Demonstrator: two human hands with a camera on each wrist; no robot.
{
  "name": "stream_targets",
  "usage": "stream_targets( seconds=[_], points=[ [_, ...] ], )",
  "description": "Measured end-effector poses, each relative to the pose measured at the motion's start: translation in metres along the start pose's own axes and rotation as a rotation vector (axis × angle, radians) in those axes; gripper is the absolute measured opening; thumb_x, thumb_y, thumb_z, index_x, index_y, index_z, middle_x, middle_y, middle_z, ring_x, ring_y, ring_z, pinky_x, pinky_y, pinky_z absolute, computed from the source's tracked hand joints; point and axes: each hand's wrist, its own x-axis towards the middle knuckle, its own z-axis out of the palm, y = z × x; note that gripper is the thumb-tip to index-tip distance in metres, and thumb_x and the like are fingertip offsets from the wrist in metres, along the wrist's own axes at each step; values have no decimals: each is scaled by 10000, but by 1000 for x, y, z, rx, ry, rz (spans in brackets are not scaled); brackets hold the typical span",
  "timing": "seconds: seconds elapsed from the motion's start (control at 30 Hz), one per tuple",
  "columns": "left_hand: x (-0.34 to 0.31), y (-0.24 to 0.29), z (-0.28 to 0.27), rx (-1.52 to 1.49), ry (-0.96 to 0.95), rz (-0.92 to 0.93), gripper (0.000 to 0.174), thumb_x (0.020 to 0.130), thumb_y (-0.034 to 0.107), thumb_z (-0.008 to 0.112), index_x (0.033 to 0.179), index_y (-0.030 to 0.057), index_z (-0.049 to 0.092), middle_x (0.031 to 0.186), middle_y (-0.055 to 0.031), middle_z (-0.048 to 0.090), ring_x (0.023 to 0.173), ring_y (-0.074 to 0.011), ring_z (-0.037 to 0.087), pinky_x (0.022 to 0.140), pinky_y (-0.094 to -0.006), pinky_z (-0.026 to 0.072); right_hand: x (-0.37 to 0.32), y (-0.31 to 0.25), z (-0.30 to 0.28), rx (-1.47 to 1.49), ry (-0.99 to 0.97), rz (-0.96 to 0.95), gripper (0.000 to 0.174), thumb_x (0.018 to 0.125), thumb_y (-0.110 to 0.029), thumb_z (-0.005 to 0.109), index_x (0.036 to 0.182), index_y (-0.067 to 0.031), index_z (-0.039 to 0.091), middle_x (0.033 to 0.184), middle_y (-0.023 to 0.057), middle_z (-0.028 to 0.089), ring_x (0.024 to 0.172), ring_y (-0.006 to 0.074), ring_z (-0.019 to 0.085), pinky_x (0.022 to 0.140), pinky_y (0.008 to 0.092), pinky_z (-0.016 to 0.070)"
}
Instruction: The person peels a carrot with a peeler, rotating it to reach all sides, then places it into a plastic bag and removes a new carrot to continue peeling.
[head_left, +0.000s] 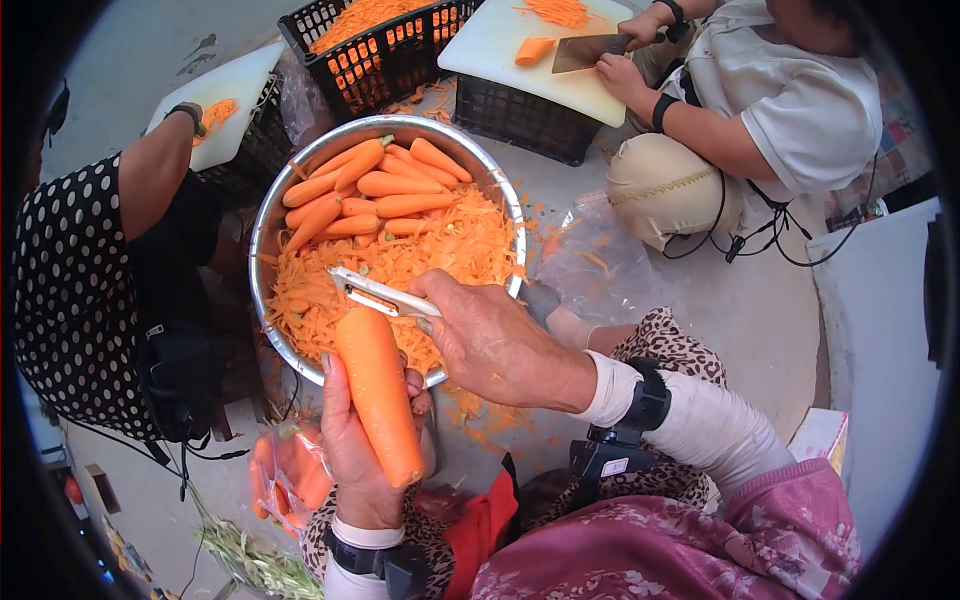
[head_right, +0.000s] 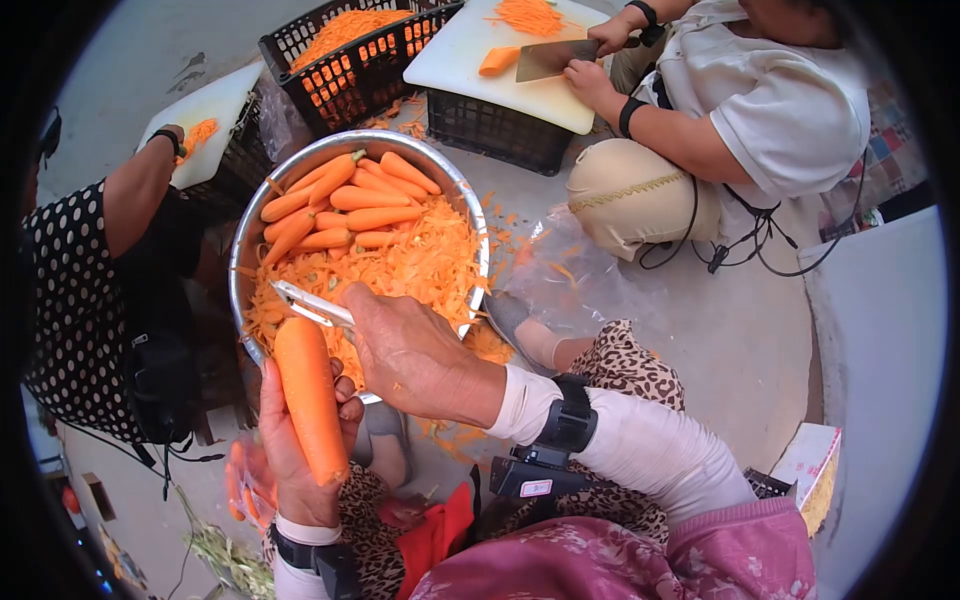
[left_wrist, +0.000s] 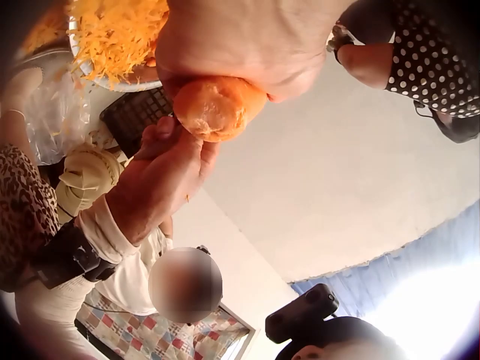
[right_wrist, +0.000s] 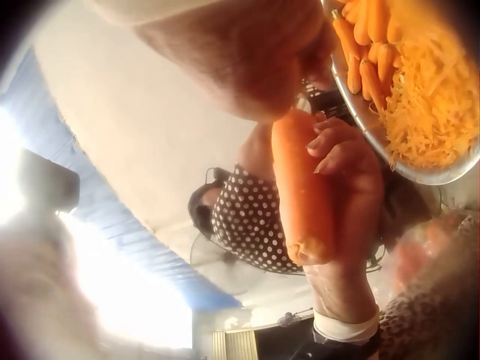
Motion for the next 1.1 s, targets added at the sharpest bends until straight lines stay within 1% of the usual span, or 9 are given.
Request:
stream_targets(
  seconds=[0.37,0.5,0.53,0.57,0.63,0.67,0.83,0.97,1.1],
  points=[
    [-1,-6,8,-4,110,38,452,958,455,421,996,34,583,744,-86,616,645,-187,579,577,-305,460,-7,-2,8,58,32,-138,164,859,-129,525,930,-2,449,796,218,585,754,428,595,631,489,470],
    [3,-4,-9,53,-64,-5,462,963,474,399,1148,75,542,909,-63,618,789,-181,607,668,-313,513,-14,-7,10,56,1,-117,174,849,-110,530,953,0,443,832,209,571,752,419,589,624,482,472],
    [4,-7,4,24,-11,36,465,971,459,385,1198,78,527,993,-81,612,898,-195,616,762,-333,527,-16,-8,12,109,17,-173,181,845,-104,532,961,2,441,847,208,565,754,415,587,620,478,473],
    [0,-16,22,28,246,114,466,979,434,375,1236,69,509,1063,-95,595,970,-206,598,824,-335,513,-18,-10,12,94,3,-164,181,845,-104,532,961,2,441,847,208,565,754,415,587,620,478,473],
    [-2,-16,1,44,177,82,457,982,413,371,1248,66,503,1116,-98,576,1029,-216,577,867,-335,497,-24,-14,13,138,-61,-120,201,840,-95,534,981,12,440,873,203,554,764,406,587,618,465,476],
    [-4,-14,-16,89,-106,65,412,996,352,366,1273,74,493,1172,-95,580,1092,-223,558,963,-337,443,-25,-15,14,159,-91,-117,218,824,-79,535,995,20,442,867,195,549,752,398,593,616,461,483],
    [7,-18,-9,59,188,43,390,978,383,411,1124,53,557,971,-80,620,895,-196,617,812,-308,508,-25,-5,18,148,-94,-133,258,788,-68,541,1007,29,445,849,195,558,729,390,599,603,456,490],
    [4,-22,-15,38,185,83,401,988,379,394,1160,47,541,1016,-93,615,926,-202,614,832,-324,507,-29,-6,20,138,-51,-180,238,793,-81,544,981,26,444,825,196,558,719,390,602,601,465,487],
    [7,-19,-27,-25,-57,23,421,987,379,392,1208,44,519,1096,-106,602,994,-221,604,886,-343,494,-29,-9,15,84,-98,-131,167,814,-61,529,923,13,426,805,205,560,704,404,594,580,463,478]
  ],
)
